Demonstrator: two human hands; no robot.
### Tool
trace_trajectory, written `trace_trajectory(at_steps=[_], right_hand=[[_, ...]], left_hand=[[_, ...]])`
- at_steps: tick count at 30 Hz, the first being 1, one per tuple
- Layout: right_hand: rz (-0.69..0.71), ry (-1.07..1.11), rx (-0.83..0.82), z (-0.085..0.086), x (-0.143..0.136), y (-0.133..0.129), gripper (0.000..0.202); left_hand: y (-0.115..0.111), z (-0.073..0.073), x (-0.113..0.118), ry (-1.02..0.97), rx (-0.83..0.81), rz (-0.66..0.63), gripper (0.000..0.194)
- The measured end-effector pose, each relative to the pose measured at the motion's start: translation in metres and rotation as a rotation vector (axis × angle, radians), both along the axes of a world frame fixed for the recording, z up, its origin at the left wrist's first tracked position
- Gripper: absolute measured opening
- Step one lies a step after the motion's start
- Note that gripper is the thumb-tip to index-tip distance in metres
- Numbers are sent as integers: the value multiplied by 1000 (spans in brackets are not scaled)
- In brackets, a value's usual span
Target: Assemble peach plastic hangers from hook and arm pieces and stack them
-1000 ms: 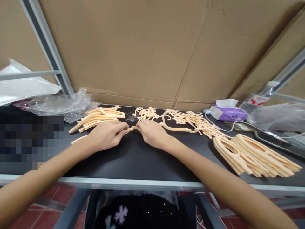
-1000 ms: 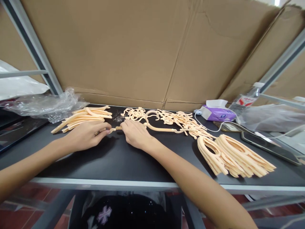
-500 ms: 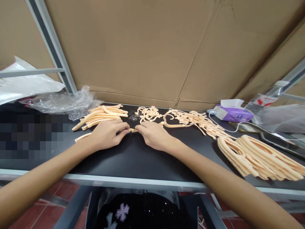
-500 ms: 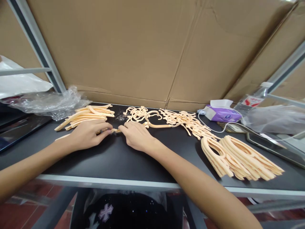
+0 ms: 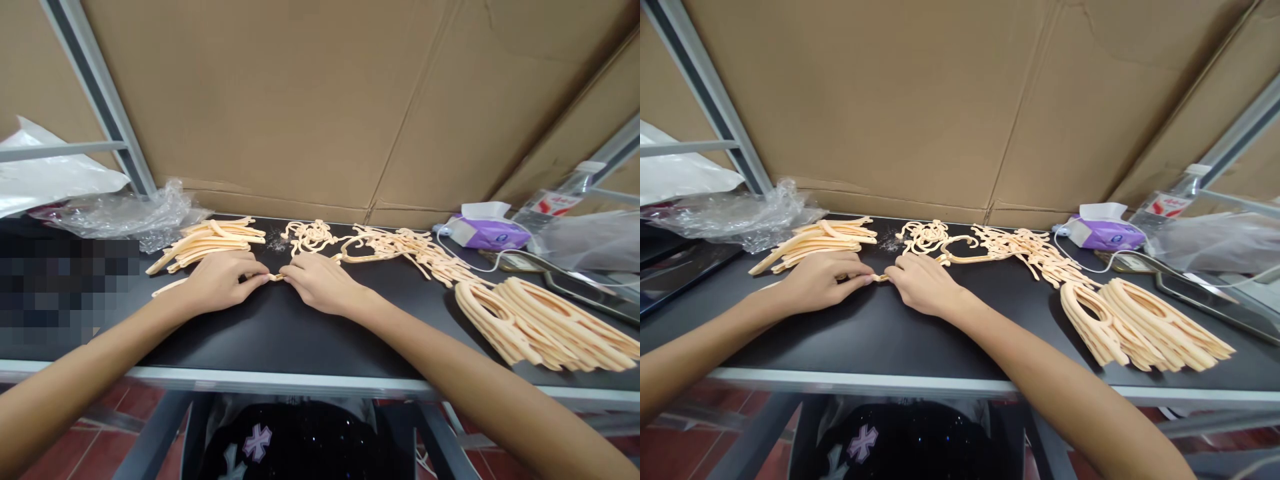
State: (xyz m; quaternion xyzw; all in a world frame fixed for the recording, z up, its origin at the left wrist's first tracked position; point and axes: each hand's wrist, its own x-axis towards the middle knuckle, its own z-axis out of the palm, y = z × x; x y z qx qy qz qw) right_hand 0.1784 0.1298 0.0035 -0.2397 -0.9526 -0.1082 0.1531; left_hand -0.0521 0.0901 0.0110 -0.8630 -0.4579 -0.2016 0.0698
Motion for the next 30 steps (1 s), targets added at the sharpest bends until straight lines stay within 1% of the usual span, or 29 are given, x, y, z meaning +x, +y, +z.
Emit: trace_trajectory(at_steps=[5,12,18,23,26,30], right_hand=[[36,-4,29,-1,1,0,30],[62,1,8,-1,2,2,27],[144,-24,-14,1,3,3,26],[197,-51,8,2,-1,-1,25],[193,-30,9,1,-2,-2,26],[168,-12,5,1,1,-1,27]], left_hand=[[1,1,-3,-39,-57,-32,28],[2,0,-6,-51,-94,-88,28],[3,1,-7,-77,-131,-178,26],[1,5,-4,-112,-189,-256,26],[0,7,-3,-102,-200,-243,27],[-1,9,-4,-69,-202,-190,29]])
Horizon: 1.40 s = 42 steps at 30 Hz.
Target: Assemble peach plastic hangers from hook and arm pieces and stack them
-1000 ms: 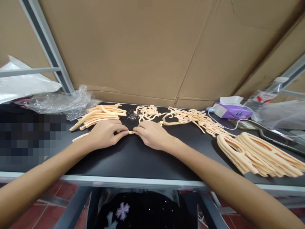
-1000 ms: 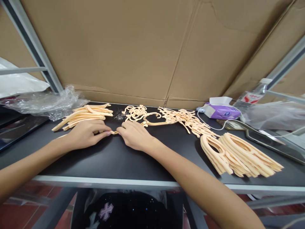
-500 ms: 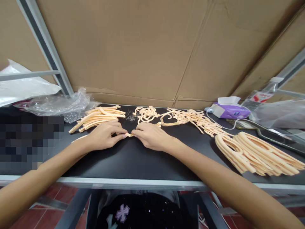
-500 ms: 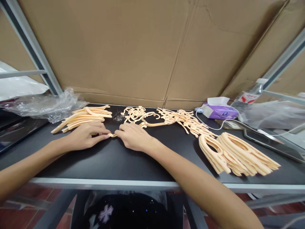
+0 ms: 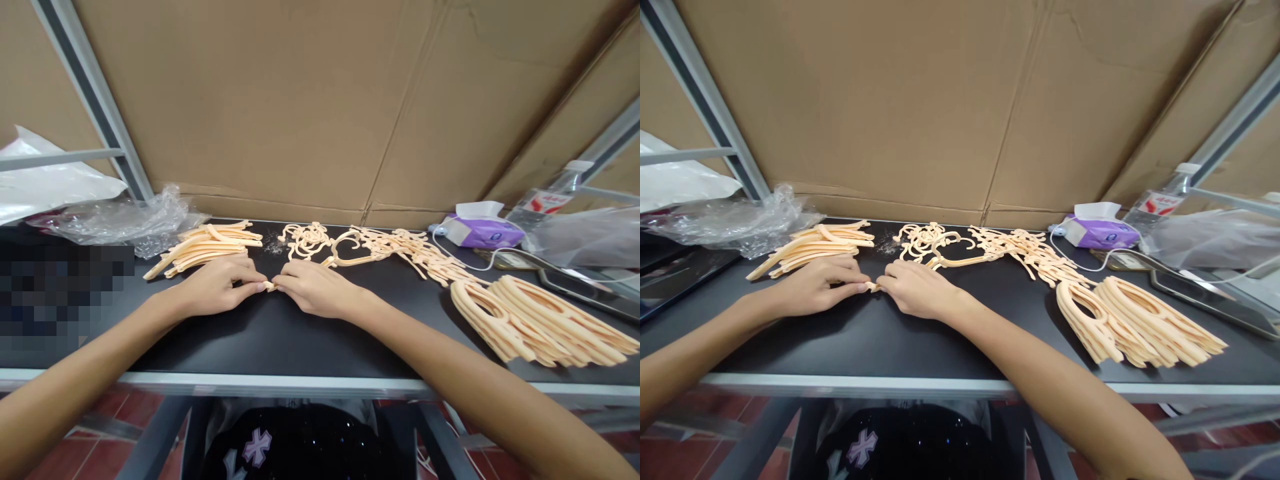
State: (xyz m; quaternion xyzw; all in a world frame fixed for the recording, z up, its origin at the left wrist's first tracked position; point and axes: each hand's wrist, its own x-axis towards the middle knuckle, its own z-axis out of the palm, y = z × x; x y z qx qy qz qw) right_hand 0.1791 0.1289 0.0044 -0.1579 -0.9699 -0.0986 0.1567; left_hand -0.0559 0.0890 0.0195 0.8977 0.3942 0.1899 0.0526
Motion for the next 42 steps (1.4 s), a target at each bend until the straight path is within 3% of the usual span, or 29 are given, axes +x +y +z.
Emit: trace_trajectory(at_steps=[23,42], right_hand=[[19,-30,-1,-1,1,1,29],[31,-21,37,-1,2,-1,27]], left_hand=[[-3,1,0,149,-10,53,37],[-2,5,1,68,-58,42,34]])
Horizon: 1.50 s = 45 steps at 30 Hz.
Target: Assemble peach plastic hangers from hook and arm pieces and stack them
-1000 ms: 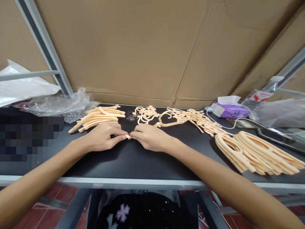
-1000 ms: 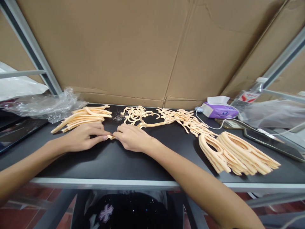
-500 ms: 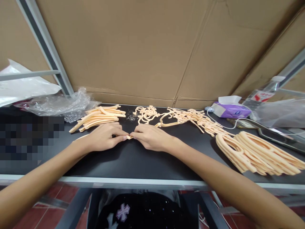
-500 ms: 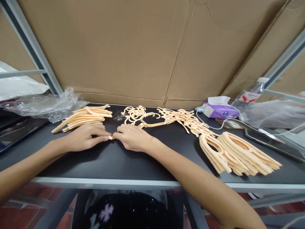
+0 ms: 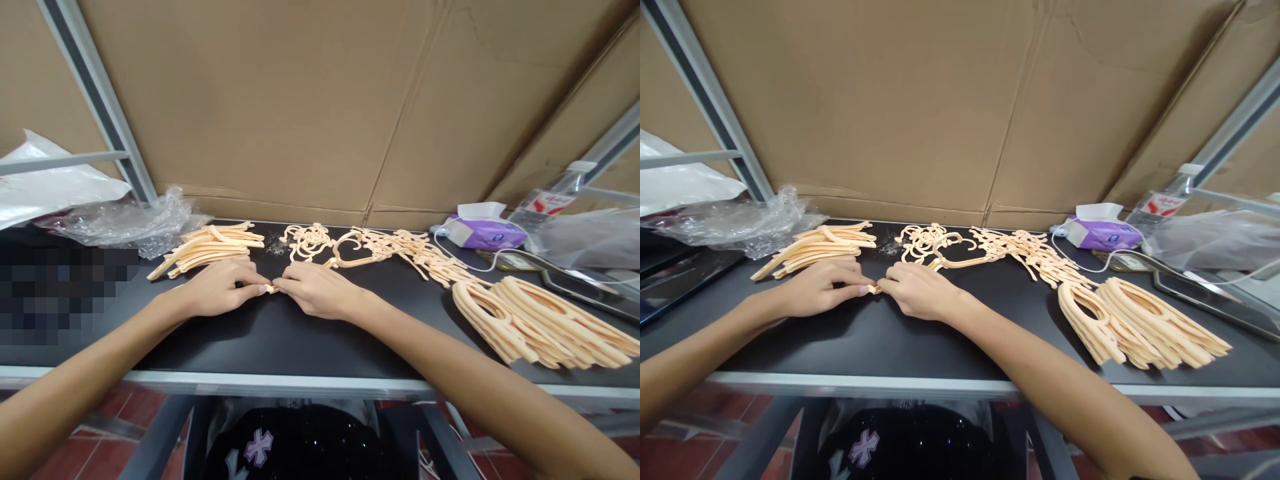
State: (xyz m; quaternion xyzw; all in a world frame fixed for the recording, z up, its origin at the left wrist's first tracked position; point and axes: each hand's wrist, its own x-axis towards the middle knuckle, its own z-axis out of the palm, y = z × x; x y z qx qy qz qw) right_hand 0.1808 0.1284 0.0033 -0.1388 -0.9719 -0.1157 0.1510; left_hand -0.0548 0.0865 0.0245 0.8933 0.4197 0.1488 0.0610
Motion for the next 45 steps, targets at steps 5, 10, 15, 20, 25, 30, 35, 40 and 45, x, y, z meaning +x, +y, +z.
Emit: trace_trajectory(at_steps=[5,10,15,20,25,30,35,40,45], right_hand=[[9,-6,25,0,0,1,29],[17,-15,46,1,0,1,28],[34,-7,32,1,1,1,26],[50,-4,24,1,1,2,26],[56,-2,27,0,0,2,28],[39,-9,15,0,0,1,28],[55,21,-52,0,0,2,26],[59,27,-72,-1,0,2,26],[43,45,-71,-3,0,3,27]], left_hand=[[2,-1,-1,2,-11,-16,34],[2,-1,-3,1,-12,-30,35],[2,-1,-2,-6,-31,-28,34],[3,-1,-3,-37,-71,-22,33],[3,-1,-4,-41,-68,-28,34],[3,-1,-4,-24,-60,-32,34],[3,-3,-3,-13,-20,-31,35],[0,-3,0,15,32,-11,35],[-1,-3,2,82,95,-2,32]])
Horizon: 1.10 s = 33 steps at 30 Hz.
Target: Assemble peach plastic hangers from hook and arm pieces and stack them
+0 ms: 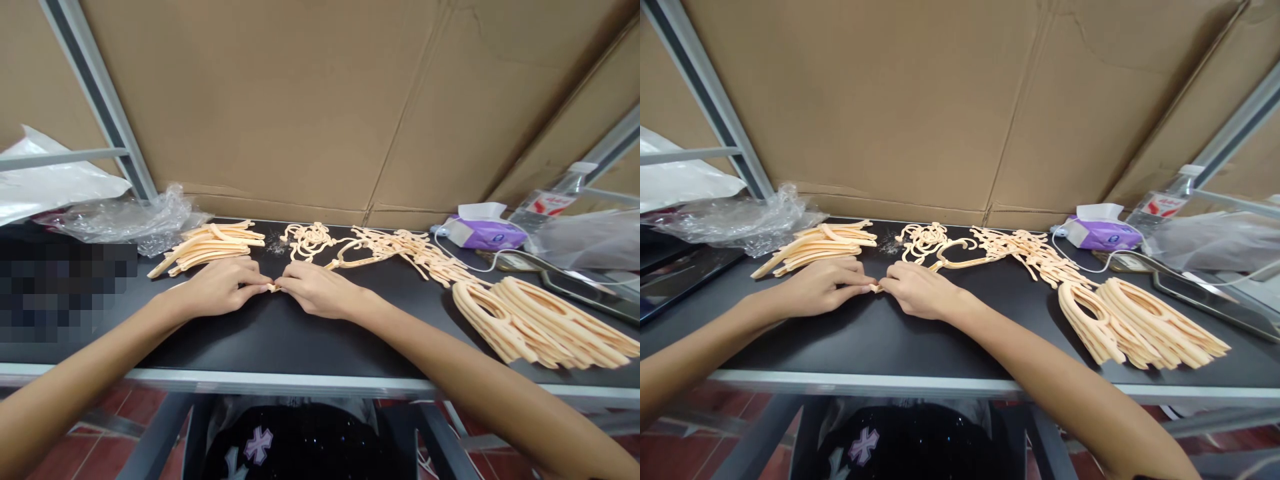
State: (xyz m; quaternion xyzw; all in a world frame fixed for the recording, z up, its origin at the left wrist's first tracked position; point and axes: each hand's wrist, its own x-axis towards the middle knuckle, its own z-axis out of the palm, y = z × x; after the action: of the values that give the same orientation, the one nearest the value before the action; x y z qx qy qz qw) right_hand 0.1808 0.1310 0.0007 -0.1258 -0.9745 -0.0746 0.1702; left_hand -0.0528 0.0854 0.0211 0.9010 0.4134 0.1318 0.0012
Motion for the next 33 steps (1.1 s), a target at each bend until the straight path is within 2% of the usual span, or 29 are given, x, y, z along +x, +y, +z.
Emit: trace_trajectory(at_steps=[17,33], right_hand=[[-57,-19,-19,-1,-2,0,26],[-133,-90,-34,4,-5,-4,26]], left_hand=[[-4,-7,5,211,271,81,30],[-9,-7,16,365,271,167,25]])
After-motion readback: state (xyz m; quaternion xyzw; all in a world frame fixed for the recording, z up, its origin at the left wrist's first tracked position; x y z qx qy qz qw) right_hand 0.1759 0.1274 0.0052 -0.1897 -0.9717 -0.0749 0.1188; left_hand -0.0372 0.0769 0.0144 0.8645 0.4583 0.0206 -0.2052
